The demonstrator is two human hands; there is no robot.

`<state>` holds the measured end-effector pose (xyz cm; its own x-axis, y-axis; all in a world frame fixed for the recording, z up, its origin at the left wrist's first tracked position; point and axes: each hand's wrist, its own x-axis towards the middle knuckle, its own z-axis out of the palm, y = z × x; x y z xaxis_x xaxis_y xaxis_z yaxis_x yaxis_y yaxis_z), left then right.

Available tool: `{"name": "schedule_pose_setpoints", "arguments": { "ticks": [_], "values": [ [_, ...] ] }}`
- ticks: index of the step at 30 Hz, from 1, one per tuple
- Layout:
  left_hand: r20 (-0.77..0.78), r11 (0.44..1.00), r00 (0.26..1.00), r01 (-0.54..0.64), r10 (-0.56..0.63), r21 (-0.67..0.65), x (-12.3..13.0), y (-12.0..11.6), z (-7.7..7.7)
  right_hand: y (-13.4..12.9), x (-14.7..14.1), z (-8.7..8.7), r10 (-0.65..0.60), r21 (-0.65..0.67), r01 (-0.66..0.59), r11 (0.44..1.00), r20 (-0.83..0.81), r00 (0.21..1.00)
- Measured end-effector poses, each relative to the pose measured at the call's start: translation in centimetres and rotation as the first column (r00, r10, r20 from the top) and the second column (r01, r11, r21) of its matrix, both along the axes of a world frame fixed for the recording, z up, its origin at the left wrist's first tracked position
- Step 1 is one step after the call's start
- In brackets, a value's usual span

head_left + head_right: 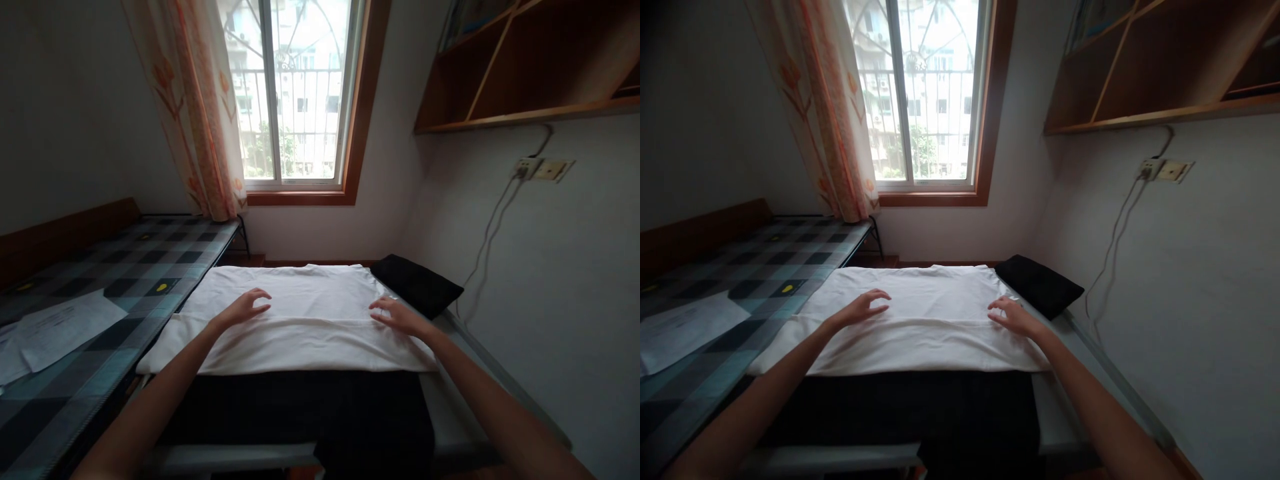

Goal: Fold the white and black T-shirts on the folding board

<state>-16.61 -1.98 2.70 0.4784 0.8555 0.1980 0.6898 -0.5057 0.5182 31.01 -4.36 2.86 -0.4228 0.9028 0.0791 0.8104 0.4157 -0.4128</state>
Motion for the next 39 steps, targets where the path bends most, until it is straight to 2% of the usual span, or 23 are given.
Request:
{"name": "schedule_pose_setpoints", "arguments": {
  "ticks": [2,5,10,15,21,29,32,34,36,39],
  "values": [
    [-0.039,0.998,0.999,0.013,-0.01,0.059,2.5,2.2,-1.4,1.8,-1.0,-0.7,-0.008,0.063,0.007,0.998,0.02,1.0],
    [-0.148,0.994,0.986,-0.065,0.078,0.093,5.6,5.0,-3.4,4.2,-2.8,-1.8,-0.075,0.15,0.062,0.987,0.084,0.994],
    [-0.22,0.957,0.942,-0.213,0.255,0.195,7.8,7.3,-5.3,6.4,-5.2,-3.9,-0.284,0.269,0.22,0.938,0.228,0.931],
    [-0.235,0.927,0.914,-0.267,0.33,0.264,7.4,7.1,-6.2,6.7,-6.0,-5.3,-0.324,0.211,0.268,0.94,0.312,0.893],
    [-0.257,0.918,0.895,-0.302,0.366,0.255,7.1,6.2,-6.5,5.8,-6.0,-5.6,-0.302,0.166,0.257,0.952,0.373,0.877],
    [-0.264,0.924,0.897,-0.295,0.356,0.243,6.2,3.2,-6.6,2.1,-6.5,-6.6,-0.322,0.223,0.255,0.941,0.357,0.877],
    [-0.253,0.924,0.901,-0.293,0.353,0.246,6.0,2.1,-6.6,1.2,-7.0,-6.1,-0.326,0.246,0.254,0.935,0.32,0.89],
    [-0.248,0.922,0.901,-0.295,0.356,0.252,6.0,1.7,-6.5,1.8,-7.6,-5.1,-0.328,0.272,0.254,0.928,0.274,0.904],
    [-0.249,0.919,0.898,-0.3,0.363,0.256,6.1,1.6,-6.4,3.5,-8.1,-3.7,-0.343,0.301,0.272,0.914,0.217,0.914],
    [-0.245,0.918,0.899,-0.3,0.364,0.261,6.2,1.6,-6.3,7.8,-8.4,-1.7,-0.415,0.317,0.357,0.879,0.138,0.899]
  ]
}}
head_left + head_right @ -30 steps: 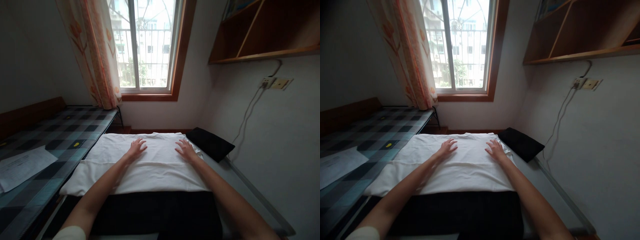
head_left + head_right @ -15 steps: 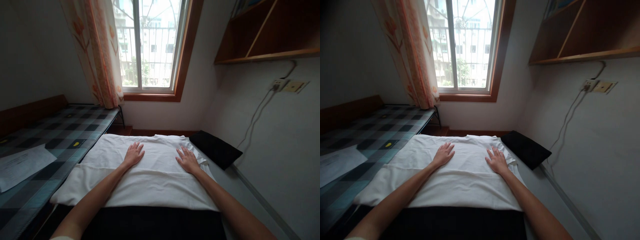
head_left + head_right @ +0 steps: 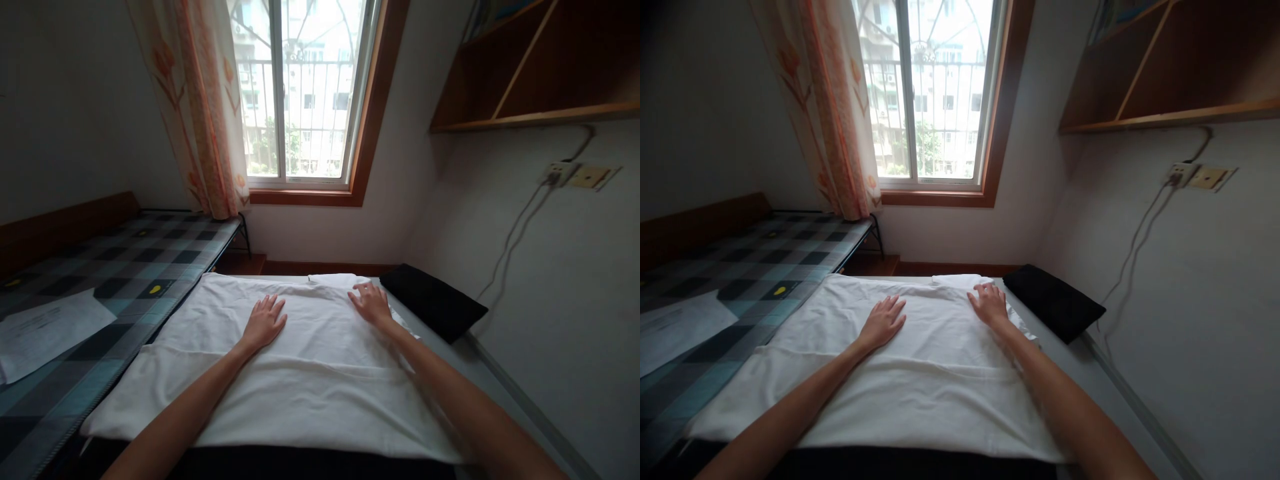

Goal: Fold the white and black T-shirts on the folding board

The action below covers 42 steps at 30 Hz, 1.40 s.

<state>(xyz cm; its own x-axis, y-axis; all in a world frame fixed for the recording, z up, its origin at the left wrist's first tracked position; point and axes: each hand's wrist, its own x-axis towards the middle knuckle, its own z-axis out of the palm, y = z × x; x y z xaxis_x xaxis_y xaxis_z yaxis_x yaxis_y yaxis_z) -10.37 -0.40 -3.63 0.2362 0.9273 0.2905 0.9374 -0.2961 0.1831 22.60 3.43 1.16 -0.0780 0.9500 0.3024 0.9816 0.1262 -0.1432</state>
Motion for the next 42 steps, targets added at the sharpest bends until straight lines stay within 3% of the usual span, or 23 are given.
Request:
{"name": "schedule_pose_setpoints", "arguments": {
  "ticks": [2,7,14,20,24,29,35,39,42],
  "values": [
    [0.003,1.0,1.0,0.005,-0.005,0.004,0.0,0.1,0.0,3.2,0.2,1.0,-0.074,-0.04,0.072,0.997,-0.037,0.997],
    [0.007,1.0,1.0,0.014,-0.014,0.0,-0.2,0.2,-0.1,9.3,1.6,1.4,-0.209,-0.329,0.185,0.926,-0.037,0.977],
    [0.018,1.0,1.0,0.008,-0.009,0.01,-0.1,0.1,-0.1,13.1,2.1,0.3,-0.243,-0.491,0.197,0.848,-0.031,0.969],
    [0.019,1.0,1.0,0.0,0.0,0.013,-0.1,0.2,-0.1,15.3,1.0,-0.4,-0.339,-0.548,0.257,0.796,-0.052,0.939],
    [0.041,1.0,0.999,0.0,0.0,0.013,-0.1,0.2,-0.1,15.9,0.0,-1.0,-0.401,-0.52,0.291,0.803,-0.111,0.909],
    [0.068,1.0,0.998,0.006,-0.007,0.011,0.0,0.2,0.1,15.8,-0.9,-1.2,-0.406,-0.393,0.284,0.874,-0.271,0.873],
    [0.081,1.0,0.997,0.006,-0.008,0.022,-0.1,0.2,0.1,15.4,-1.1,0.7,-0.322,-0.245,0.231,0.942,-0.458,0.829],
    [0.082,1.0,0.997,0.0,-0.002,0.024,-0.1,0.3,0.3,13.8,-0.9,3.2,-0.174,-0.135,0.118,0.984,-0.558,0.811],
    [0.088,1.0,0.996,0.001,-0.003,0.027,0.0,0.3,0.4,10.5,-0.4,4.7,0.142,0.032,-0.157,0.987,-0.635,0.76]
  ]
}}
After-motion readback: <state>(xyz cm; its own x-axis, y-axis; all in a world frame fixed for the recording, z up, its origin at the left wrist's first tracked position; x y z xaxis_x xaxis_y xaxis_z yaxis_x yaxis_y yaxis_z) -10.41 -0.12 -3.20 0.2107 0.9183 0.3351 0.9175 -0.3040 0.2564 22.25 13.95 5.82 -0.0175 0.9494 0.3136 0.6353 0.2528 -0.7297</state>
